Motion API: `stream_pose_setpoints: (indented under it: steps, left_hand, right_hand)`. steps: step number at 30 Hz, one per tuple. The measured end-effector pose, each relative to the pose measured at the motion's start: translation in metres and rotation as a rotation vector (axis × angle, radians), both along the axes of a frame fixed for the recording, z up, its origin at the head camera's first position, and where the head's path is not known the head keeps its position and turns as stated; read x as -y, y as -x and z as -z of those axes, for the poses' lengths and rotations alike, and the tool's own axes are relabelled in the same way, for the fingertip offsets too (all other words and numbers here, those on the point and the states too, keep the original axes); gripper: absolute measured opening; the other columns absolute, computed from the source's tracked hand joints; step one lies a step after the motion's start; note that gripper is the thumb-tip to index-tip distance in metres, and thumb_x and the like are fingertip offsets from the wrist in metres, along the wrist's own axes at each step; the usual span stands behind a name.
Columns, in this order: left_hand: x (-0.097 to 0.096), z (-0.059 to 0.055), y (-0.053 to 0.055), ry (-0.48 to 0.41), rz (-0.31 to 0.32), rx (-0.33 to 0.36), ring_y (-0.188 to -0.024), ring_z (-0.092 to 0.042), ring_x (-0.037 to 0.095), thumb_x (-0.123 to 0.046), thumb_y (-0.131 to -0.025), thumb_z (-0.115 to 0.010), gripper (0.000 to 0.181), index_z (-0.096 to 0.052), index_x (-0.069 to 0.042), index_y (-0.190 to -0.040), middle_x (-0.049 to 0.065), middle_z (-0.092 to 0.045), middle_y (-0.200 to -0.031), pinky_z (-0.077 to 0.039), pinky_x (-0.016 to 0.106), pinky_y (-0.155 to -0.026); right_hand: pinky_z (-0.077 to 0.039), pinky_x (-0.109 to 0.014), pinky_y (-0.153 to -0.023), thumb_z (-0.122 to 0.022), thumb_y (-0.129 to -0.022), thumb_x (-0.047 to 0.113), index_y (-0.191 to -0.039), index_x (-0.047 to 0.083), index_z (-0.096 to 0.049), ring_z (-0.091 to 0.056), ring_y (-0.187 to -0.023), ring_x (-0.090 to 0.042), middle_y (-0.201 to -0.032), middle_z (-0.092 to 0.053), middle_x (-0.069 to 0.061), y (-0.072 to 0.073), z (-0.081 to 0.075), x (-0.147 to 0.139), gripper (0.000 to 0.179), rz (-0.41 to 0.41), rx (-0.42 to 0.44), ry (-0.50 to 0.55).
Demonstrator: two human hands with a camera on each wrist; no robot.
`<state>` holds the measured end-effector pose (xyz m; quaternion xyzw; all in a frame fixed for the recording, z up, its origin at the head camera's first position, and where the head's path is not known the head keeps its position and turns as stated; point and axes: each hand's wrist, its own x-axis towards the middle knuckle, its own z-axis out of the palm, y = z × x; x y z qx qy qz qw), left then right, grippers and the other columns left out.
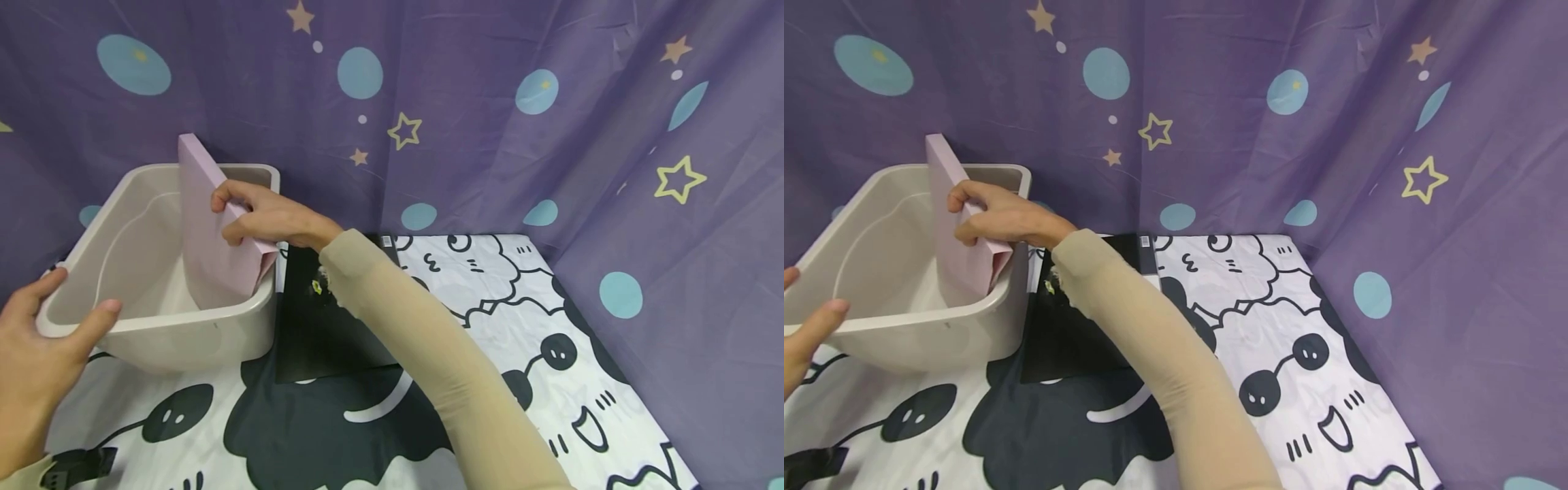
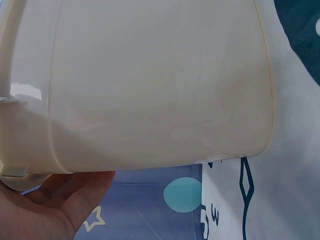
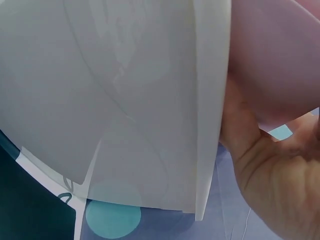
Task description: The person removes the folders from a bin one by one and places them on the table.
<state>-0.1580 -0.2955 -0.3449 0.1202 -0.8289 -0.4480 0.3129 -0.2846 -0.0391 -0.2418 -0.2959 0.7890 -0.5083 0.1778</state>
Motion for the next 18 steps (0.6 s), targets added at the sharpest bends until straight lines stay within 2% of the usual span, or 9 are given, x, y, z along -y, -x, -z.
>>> stream_pose_setpoints:
  steps: [4,14,18]
  left_hand:
    - [0.001,0.001,0.000,0.016,0.006,-0.016,-0.112,-0.042,-0.009,-0.017,-0.077,-0.075,0.067,-0.051,-0.023,-0.139,-0.012,-0.049,-0.140,-0.029,0.009,-0.091]
    - [0.003,0.003,0.001,0.010,-0.009,0.004,-0.108,-0.043,-0.011,-0.016,-0.075,-0.076,0.068,-0.052,-0.023,-0.138,-0.010,-0.050,-0.140,-0.030,0.008,-0.087]
    - [0.003,0.003,0.002,0.036,-0.025,0.003,-0.105,-0.042,-0.013,-0.018,-0.075,-0.077,0.068,-0.053,-0.024,-0.138,-0.010,-0.050,-0.140,-0.029,0.007,-0.085]
  right_hand:
    - [-0.055,-0.031,-0.066,-0.064,-0.072,-0.003,-0.105,0.012,-0.052,-0.057,-0.092,-0.019,-0.109,-0.048,-0.005,-0.001,0.000,-0.002,0.038,0.013,-0.001,0.015]
    - [-0.055,-0.031,-0.067,-0.064,-0.072,-0.003,-0.105,0.011,-0.052,-0.058,-0.090,-0.020,-0.106,-0.048,-0.006,-0.003,0.001,-0.008,0.038,0.011,0.009,0.041]
    - [-0.055,-0.033,-0.068,-0.063,-0.072,-0.004,-0.105,0.009,-0.052,-0.057,-0.090,-0.020,-0.106,-0.047,-0.007,-0.002,0.001,-0.012,0.037,0.000,0.021,0.075]
